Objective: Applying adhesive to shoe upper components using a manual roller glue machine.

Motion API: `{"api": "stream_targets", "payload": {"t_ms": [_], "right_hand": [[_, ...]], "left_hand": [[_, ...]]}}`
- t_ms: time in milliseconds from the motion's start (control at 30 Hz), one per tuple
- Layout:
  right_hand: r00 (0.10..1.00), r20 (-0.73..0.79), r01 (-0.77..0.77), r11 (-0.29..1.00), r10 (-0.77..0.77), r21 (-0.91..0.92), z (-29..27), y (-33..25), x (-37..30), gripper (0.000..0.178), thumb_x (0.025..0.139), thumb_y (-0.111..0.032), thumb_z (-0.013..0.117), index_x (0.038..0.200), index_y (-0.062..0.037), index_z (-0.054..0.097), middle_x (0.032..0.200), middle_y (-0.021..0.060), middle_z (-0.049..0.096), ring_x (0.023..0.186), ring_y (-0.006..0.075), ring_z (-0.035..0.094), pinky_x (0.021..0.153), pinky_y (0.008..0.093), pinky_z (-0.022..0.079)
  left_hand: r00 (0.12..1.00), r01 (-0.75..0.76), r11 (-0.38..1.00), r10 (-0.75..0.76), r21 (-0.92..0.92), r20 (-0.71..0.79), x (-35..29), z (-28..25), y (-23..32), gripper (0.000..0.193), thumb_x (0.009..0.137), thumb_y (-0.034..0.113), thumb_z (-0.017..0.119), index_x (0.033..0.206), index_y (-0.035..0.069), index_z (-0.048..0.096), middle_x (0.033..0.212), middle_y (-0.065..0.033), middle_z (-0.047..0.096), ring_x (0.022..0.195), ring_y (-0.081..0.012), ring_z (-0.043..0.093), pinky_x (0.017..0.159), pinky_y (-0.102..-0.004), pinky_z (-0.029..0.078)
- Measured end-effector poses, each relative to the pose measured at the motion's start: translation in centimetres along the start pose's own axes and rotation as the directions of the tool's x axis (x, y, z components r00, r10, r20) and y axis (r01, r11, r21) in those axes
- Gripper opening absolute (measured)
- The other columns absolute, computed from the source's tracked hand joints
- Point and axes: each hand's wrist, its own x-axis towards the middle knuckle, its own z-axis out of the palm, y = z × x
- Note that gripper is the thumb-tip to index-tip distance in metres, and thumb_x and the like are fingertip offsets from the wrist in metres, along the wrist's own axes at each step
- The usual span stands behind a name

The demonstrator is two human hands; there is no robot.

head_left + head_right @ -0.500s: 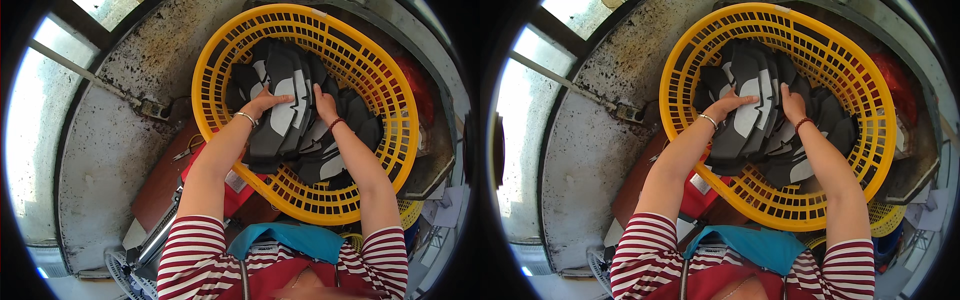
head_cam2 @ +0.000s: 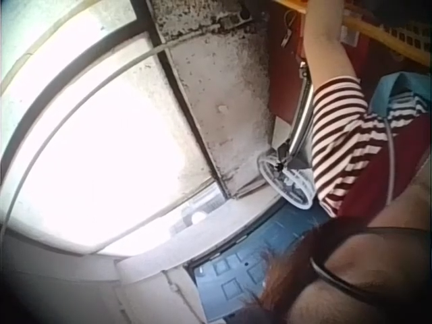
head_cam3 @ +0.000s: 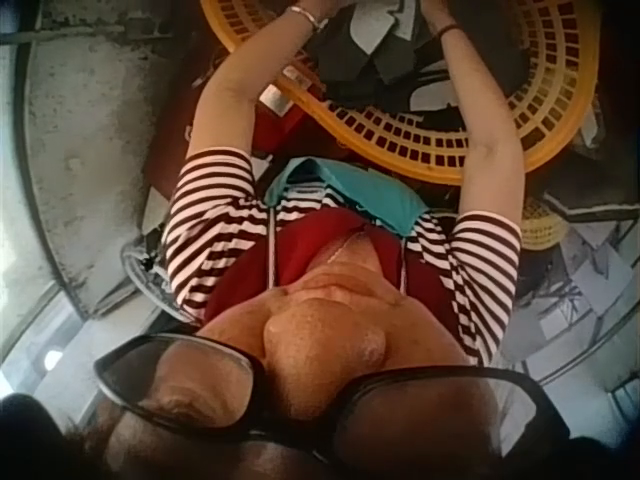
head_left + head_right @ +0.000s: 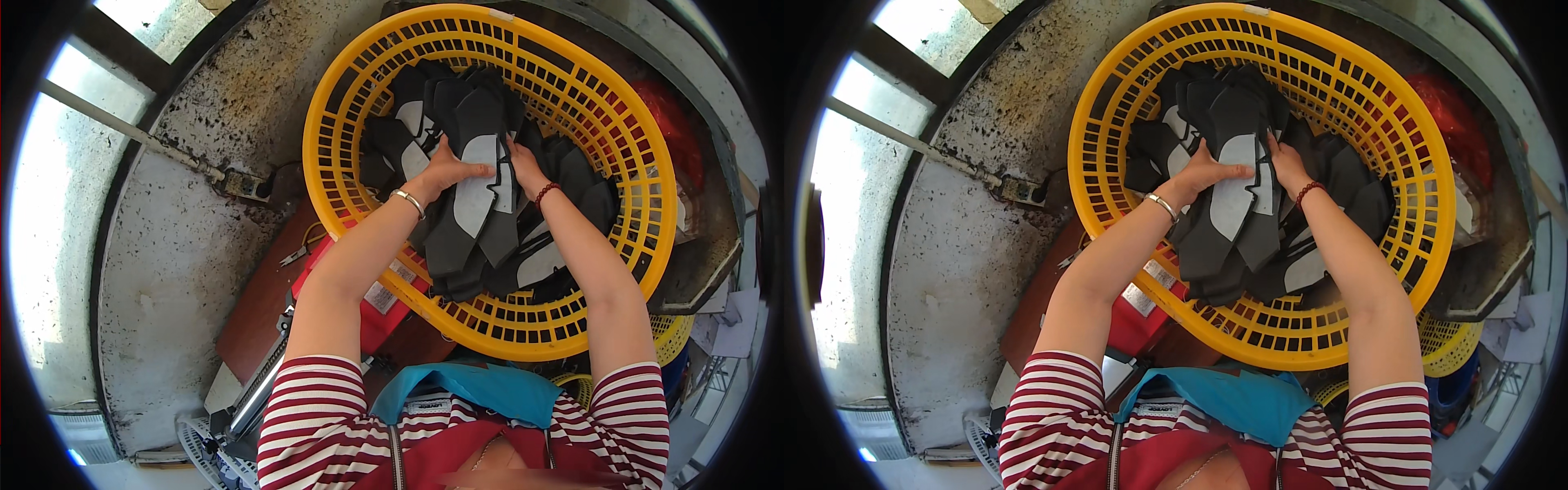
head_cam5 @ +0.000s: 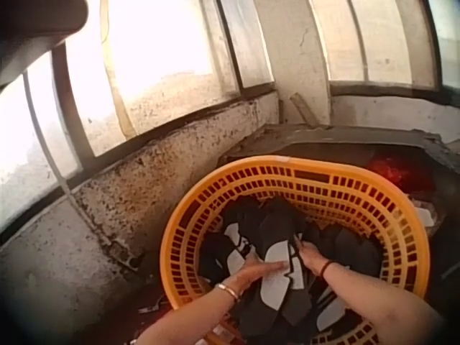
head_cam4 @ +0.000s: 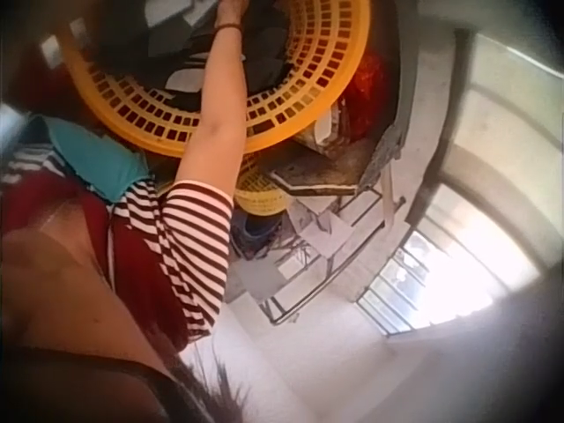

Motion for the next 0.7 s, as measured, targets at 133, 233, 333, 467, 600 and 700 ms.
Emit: {"api": "stream_targets", "payload": {"t_ms": [133,233,333,467,600,700], "right_hand": [[1.000,0.010,-0.007,0.998,0.006,0.069,1.1,-2.0,-1.6,0.073,0.104,-0.060,0.044,0.124,0.0068,0.066,0.126,0.0264,0.066,0.122,0.0344,0.062,0.103,0.0364,0.044],[0.999,0.039,-0.045,0.966,0.036,0.255,1.3,-4.3,-2.7,0.081,0.101,-0.061,0.048,0.146,0.0060,0.049,0.143,0.0201,0.057,0.130,0.0272,0.056,0.108,0.0329,0.042],[0.995,0.100,-0.042,0.944,0.010,0.327,0.6,-6.7,-4.7,0.087,0.100,-0.062,0.050,0.149,0.0087,0.043,0.146,0.0206,0.054,0.132,0.0261,0.054,0.111,0.0319,0.039],[0.999,0.034,0.004,0.944,-0.016,0.329,-0.2,-9.3,-6.6,0.089,0.098,-0.063,0.053,0.148,0.0098,0.043,0.145,0.0205,0.055,0.131,0.0251,0.054,0.111,0.0317,0.040],[0.980,0.124,0.104,0.927,-0.159,0.361,-2.7,-12.5,-9.0,0.083,0.096,-0.061,0.061,0.142,0.0069,0.052,0.139,0.0173,0.060,0.124,0.0227,0.058,0.107,0.0315,0.043],[0.952,0.156,0.161,0.864,-0.264,0.476,-3.4,-15.3,-12.8,0.068,0.098,-0.055,0.061,0.132,0.0042,0.064,0.127,0.0121,0.068,0.114,0.0160,0.063,0.099,0.0263,0.047]], "left_hand": [[0.996,-0.004,0.995,-0.006,-0.103,-0.090,-0.9,0.1,0.1,0.128,0.063,0.031,0.099,0.153,-0.009,0.017,0.144,-0.0256,0.050,0.133,-0.0326,0.054,0.112,-0.0401,0.046],[0.993,-0.070,0.980,0.049,-0.186,-0.112,-0.9,-0.1,-0.4,0.110,0.069,0.022,0.096,0.148,-0.007,0.026,0.137,-0.0228,0.056,0.124,-0.0312,0.061,0.104,-0.0415,0.054],[0.992,-0.117,0.943,0.099,-0.313,-0.074,-2.1,0.0,0.5,0.102,0.070,0.017,0.094,0.147,-0.003,0.030,0.134,-0.0208,0.058,0.120,-0.0308,0.064,0.101,-0.0417,0.056],[0.982,-0.172,0.902,0.189,-0.396,0.006,-4.7,-0.2,2.9,0.095,0.072,0.013,0.092,0.147,0.000,0.035,0.133,-0.0191,0.060,0.117,-0.0299,0.065,0.097,-0.0411,0.058],[0.964,-0.246,0.865,0.265,-0.437,-0.018,-7.7,0.4,5.3,0.088,0.074,0.012,0.090,0.144,0.000,0.039,0.131,-0.0182,0.062,0.114,-0.0286,0.067,0.095,-0.0398,0.059],[0.950,-0.281,0.834,0.313,-0.475,-0.013,-9.9,0.9,6.8,0.086,0.074,0.012,0.091,0.143,0.001,0.041,0.127,-0.0173,0.064,0.110,-0.0284,0.069,0.094,-0.0396,0.059]]}}
